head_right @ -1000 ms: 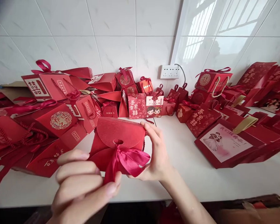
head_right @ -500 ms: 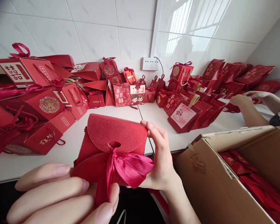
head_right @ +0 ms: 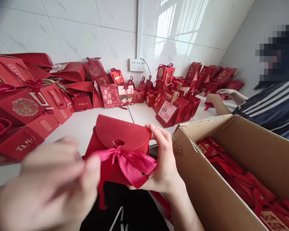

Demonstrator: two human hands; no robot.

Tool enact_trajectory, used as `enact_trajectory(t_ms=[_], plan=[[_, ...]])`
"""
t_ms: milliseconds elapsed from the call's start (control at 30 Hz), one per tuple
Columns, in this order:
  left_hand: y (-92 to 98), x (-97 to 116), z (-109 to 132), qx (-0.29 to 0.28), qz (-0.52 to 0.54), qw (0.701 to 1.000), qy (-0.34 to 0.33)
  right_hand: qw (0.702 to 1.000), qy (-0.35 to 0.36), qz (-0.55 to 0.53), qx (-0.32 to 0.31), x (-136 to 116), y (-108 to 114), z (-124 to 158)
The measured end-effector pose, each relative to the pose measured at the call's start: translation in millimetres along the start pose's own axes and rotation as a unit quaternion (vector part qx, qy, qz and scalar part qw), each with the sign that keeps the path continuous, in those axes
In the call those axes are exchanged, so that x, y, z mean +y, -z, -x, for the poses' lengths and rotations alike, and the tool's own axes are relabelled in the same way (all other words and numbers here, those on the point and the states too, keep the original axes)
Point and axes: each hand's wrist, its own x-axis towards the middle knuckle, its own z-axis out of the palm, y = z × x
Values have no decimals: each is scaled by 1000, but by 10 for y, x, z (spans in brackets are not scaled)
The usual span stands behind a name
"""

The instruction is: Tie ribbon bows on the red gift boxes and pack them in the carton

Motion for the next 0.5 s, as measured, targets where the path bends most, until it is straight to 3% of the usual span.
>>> enact_trajectory(t_ms=[33,67,133,233,300,367,400,500], plan=[[-24,-76,-80,83,12,992,89,1000,5,13,12,-8,47,5],[-65,-157,-131,104,48,982,147,999,7,29,22,-18,100,12],[-188,-332,-162,86,123,945,289,998,-2,57,34,-39,214,41],[-479,-621,-101,39,171,907,383,992,-39,75,90,-76,361,129],[-742,-809,-27,-27,123,921,369,982,-95,49,158,-103,427,198],[-1028,-964,67,-207,37,930,300,959,-183,-47,210,-141,482,247],[-1161,-1023,120,-293,-17,924,245,939,-235,-119,222,-167,513,257],[-1432,-1148,293,-368,-41,913,174,842,-376,-327,207,-283,630,237]])
